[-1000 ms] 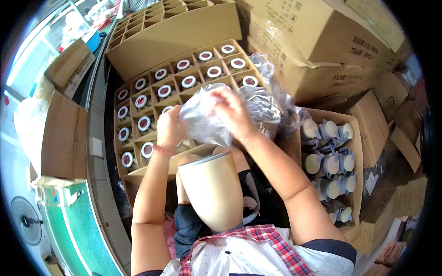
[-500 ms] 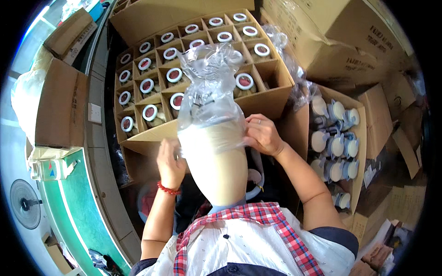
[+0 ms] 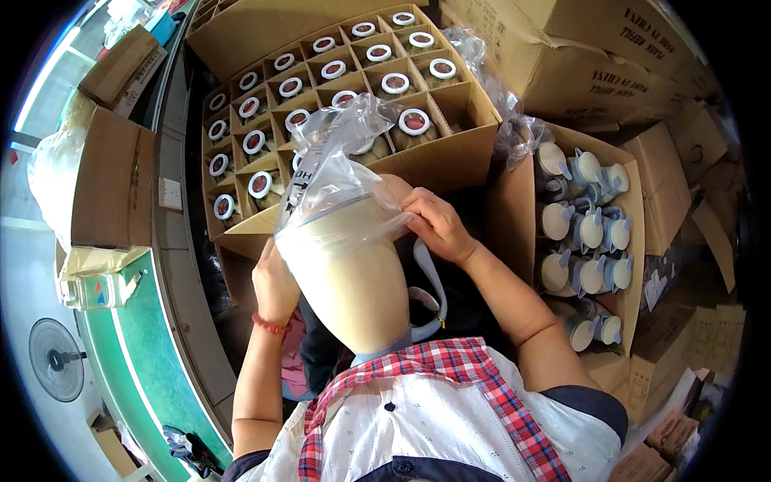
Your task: The person places white plastic rings onto the tops of jars arranged in a cardboard box. Then, the person picks up a beige container, places a lid on it, and secures it with a plastic bag.
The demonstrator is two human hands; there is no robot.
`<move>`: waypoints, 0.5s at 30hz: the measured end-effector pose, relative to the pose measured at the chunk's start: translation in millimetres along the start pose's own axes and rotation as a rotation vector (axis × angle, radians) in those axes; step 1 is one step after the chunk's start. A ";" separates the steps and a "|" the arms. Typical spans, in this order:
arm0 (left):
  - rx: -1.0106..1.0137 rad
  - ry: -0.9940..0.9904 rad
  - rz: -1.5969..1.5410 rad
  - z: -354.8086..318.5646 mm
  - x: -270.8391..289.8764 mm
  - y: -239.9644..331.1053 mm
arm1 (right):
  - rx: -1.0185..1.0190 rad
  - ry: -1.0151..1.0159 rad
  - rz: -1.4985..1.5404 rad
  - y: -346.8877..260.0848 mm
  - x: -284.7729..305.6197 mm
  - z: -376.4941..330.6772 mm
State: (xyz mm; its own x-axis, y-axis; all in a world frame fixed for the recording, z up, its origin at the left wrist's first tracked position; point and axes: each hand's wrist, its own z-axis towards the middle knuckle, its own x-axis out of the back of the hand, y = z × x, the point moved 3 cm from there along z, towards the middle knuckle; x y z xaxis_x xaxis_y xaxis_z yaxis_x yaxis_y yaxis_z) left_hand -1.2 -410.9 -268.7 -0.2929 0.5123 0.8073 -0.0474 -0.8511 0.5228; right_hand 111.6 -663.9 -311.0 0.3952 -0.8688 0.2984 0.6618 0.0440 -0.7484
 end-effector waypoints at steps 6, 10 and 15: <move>-0.018 -0.036 -0.173 -9.2 6.6 6.0 | -0.159 0.108 0.141 -2.7 -8.7 -17.8; 0.356 -0.088 -0.471 -36.1 -22.7 -34.8 | -0.226 0.139 0.071 -23.2 -11.6 -30.2; -0.022 -0.518 -0.254 -77.7 -7.6 9.6 | -0.392 0.163 0.054 -55.5 11.2 -73.8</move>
State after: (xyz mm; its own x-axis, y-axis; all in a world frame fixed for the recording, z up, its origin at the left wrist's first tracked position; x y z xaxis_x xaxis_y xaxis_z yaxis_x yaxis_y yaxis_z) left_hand -73.6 -431.9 -291.1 0.2361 0.6854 0.6888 -0.0770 -0.6935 0.7164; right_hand 32.3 -712.5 -309.8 0.2957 -0.9384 0.1786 0.3384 -0.0720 -0.9382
